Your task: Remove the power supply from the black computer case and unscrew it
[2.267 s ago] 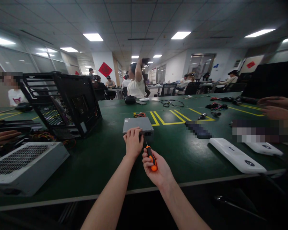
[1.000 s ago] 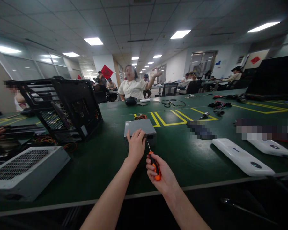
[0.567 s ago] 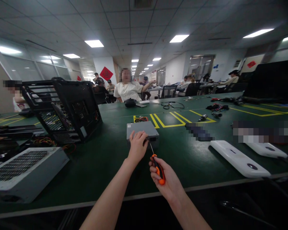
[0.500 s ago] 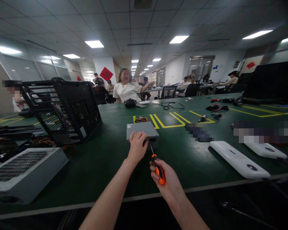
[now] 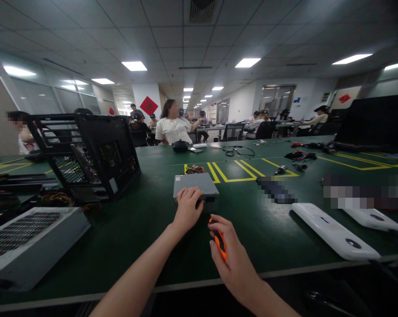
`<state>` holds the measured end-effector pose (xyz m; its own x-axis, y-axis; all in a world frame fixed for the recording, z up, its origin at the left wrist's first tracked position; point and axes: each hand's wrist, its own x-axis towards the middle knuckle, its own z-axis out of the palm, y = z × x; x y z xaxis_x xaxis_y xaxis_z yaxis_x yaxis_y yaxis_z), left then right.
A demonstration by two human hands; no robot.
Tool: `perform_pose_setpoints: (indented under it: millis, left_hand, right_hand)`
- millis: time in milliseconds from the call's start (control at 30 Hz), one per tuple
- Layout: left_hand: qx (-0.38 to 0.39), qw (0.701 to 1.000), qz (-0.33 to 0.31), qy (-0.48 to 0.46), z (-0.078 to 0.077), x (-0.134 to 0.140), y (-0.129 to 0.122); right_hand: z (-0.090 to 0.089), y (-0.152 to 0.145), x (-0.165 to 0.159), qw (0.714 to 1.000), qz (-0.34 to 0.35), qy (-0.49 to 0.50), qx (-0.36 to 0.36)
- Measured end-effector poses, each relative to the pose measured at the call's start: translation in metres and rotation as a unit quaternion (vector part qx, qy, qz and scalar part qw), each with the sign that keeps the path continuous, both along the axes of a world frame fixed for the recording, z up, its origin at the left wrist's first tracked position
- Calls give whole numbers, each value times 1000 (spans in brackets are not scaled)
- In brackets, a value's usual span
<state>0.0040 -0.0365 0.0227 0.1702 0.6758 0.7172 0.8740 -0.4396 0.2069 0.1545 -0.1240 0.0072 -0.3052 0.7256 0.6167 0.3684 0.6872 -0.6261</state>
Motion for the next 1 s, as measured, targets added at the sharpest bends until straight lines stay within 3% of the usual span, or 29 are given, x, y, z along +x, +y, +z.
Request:
perform_pose_setpoints:
  millis: [167,333,433,533,600,767,867,1000]
  left_hand:
    - [3,1000,-5,6,-2,-2,3]
    - [10,1000,-7,16,-3,-2,4]
    - [7,1000,-8,20,-3,-3,4]
    - [8,1000,-10,22,-3,-3,2]
    - [9,1000,-10,23,-3,-4,0]
    - [7,1000,-5,23,-5,-4,-2]
    - [6,1000,-6,19,-6,-4,-2]
    - [6,1000,-6,18,-6,-4,-3]
  right_hand:
    - [21,17,15,978,43,-165,118]
    - [37,25,30,957,113,-232,133]
    - [32,30,37,938,166,-252,171]
    - [20,39,39,910,173,-279,253]
    - [11,46,39,908,165,-261,281]
    - [0,52,41,949,160,-164,215]
    - [2,48,41,948,193,-179,182]
    - [4,46,38,935,185,-209,221]
